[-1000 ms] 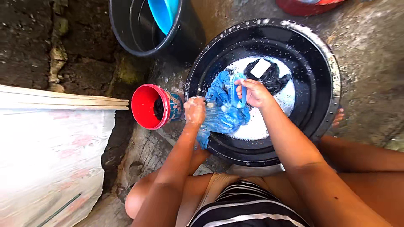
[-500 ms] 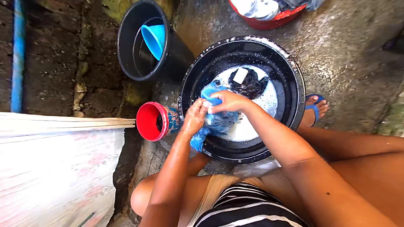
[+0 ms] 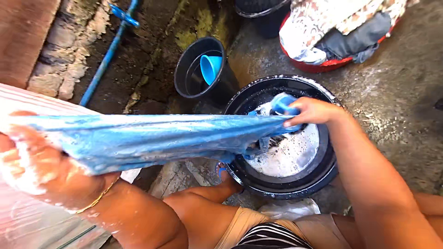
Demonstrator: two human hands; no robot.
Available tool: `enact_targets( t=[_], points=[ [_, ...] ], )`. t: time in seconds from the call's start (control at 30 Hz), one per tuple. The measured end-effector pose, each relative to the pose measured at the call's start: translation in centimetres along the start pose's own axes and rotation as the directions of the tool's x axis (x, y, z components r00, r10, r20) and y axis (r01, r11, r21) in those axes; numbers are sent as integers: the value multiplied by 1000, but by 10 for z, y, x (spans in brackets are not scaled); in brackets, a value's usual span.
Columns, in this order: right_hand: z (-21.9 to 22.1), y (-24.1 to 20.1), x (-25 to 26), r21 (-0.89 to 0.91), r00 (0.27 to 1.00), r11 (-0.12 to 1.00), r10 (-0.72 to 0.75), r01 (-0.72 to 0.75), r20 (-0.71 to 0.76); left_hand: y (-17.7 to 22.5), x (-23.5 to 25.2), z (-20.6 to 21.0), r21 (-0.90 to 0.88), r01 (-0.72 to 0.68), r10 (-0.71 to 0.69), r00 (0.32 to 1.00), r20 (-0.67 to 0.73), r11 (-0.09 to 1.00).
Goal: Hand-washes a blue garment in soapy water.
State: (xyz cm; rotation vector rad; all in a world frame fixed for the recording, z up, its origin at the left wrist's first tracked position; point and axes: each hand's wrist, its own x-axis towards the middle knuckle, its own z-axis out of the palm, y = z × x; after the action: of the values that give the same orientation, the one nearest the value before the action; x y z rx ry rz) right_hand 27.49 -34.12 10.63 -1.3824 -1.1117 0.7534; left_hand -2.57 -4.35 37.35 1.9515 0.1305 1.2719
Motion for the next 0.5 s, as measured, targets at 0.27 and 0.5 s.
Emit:
enact_targets(
  t=[0.27, 0.5],
  points=[
    [-28, -78, -4, -403, 974, 895, 118, -188, -193, -137, -97, -16, 254, 669, -704, 705, 80, 699],
    [73, 96, -24, -806, 402, 109, 900, -581, -168, -275, -243, 58, 344, 921, -972, 222, -79, 183]
  ],
)
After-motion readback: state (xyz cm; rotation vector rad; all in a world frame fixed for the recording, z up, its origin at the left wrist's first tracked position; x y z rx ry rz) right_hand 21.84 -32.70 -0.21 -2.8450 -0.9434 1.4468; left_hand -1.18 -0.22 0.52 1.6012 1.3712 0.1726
